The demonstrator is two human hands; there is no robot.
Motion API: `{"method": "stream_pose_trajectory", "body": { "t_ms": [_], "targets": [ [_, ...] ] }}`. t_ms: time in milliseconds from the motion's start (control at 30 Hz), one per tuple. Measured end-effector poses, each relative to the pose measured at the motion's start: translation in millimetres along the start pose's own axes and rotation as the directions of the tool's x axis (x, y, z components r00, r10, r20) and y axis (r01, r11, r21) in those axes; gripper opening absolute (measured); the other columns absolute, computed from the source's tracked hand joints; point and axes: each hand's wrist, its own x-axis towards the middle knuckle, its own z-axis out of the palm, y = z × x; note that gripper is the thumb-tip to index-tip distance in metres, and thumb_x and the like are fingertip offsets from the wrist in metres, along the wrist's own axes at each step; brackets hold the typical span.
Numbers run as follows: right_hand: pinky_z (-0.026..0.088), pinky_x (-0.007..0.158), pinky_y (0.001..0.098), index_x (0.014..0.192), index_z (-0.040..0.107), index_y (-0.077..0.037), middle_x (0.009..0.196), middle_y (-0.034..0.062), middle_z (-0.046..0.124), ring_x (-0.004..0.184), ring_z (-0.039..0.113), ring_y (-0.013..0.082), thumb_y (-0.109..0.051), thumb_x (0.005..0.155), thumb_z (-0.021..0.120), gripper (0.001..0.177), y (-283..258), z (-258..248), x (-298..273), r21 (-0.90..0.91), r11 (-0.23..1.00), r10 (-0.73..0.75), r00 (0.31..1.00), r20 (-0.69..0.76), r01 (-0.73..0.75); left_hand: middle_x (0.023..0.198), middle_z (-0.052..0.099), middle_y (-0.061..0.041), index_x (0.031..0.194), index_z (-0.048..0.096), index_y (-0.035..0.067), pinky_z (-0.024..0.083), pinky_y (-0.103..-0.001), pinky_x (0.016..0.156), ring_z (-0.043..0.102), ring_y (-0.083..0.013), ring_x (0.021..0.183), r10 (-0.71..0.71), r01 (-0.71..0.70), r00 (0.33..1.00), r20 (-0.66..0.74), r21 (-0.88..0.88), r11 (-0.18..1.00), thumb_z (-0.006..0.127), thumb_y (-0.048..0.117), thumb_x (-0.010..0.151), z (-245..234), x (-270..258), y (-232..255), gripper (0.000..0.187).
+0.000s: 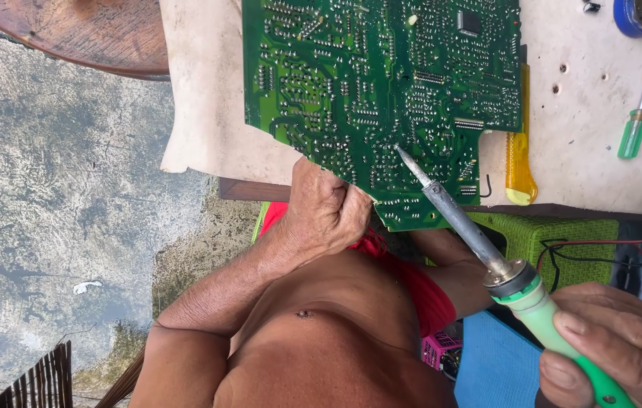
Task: Repairing a circuit board by soldering components and scraping the board surface with a utility knife.
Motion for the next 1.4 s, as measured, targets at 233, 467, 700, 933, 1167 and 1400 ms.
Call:
{"method": "stream_pose_trajectory", "body": {
  "t_ms": [233, 467, 700, 933, 1167, 1400],
  "targets": [
    [0.068, 0.096, 0.0484, 0.118, 0.059, 0.0, 0.104, 0.0189, 0.068, 0.094, 0.074, 0.0292, -0.016, 0.089, 0.063, 0.034, -4, 0, 10, 0.023, 0.999, -0.034, 0.999, 0.017, 0.034, 0.065, 0.018, 0.002, 0.068, 0.021, 0.012, 0.011, -0.038, 0.056, 0.013, -0.0177, 0.065, 0.009, -0.009, 1.0, 0.017, -0.003, 1.0, 0.041, -0.012, 0.081, 0, 0, -3, 0.033],
    [0.027, 0.031, 0.0234, 0.128, 0.059, 0.019, 0.046, 0.0117, 0.041, 0.026, 0.039, 0.0142, -0.014, 0.078, 0.055, 0.06, 15, 39, 20, 0.709, 0.424, 0.593, 0.765, 0.253, -0.563, 0.058, 0.014, 0.002, 0.062, 0.016, 0.013, 0.006, -0.037, 0.053, 0.011, -0.0143, 0.059, -0.012, 0.012, 1.0, -0.003, 0.073, 0.997, 0.048, -0.009, 0.073, 3, -6, -7, 0.04],
    [0.057, 0.083, 0.0589, 0.125, 0.057, -0.011, 0.106, 0.0231, 0.056, 0.089, 0.065, 0.038, -0.009, 0.098, 0.089, 0.042, 27, 109, 92, -0.198, 0.857, -0.511, 0.737, -0.442, 0.475, 0.063, 0.018, 0.002, 0.065, 0.02, 0.012, 0.014, -0.037, 0.054, 0.015, -0.0145, 0.062, -0.075, 0.074, 0.997, -0.035, -0.008, 0.997, 0.047, -0.005, 0.087, -2, 4, 6, 0.039],
    [0.056, 0.065, 0.0515, 0.124, 0.058, -0.002, 0.094, 0.0241, 0.057, 0.071, 0.062, 0.0323, 0.002, 0.101, 0.078, 0.031, 32, 124, 107, -0.059, 0.822, -0.524, 0.711, -0.47, 0.566, 0.067, 0.017, 0.001, 0.069, 0.025, 0.012, 0.016, -0.038, 0.057, 0.016, -0.018, 0.065, -0.046, 0.046, 0.997, -0.06, -0.003, 0.999, 0.043, 0.001, 0.101, -4, 4, 3, 0.038],
    [0.061, 0.072, 0.0541, 0.119, 0.063, 0.0, 0.101, 0.0263, 0.055, 0.081, 0.065, 0.0382, 0.008, 0.095, 0.085, 0.034, 36, 124, 106, -0.127, 0.827, -0.526, 0.673, -0.52, 0.548, 0.061, 0.019, 0.003, 0.066, 0.026, 0.013, 0.016, -0.035, 0.054, 0.017, -0.0144, 0.059, -0.072, 0.072, 0.997, -0.026, -0.004, 0.997, 0.046, 0.004, 0.1, -3, 3, 4, 0.04],
    [0.056, 0.06, 0.0519, 0.119, 0.058, -0.001, 0.084, 0.027, 0.059, 0.064, 0.063, 0.0343, 0.015, 0.093, 0.083, 0.039, 28, 124, 109, -0.112, 0.828, -0.509, 0.653, -0.561, 0.549, 0.06, 0.017, 0.004, 0.066, 0.021, 0.014, 0.012, -0.035, 0.052, 0.013, -0.014, 0.06, -0.057, 0.058, 0.996, -0.067, 0.022, 0.998, 0.048, -0.005, 0.091, 7, 2, 2, 0.041]
  ]
}}
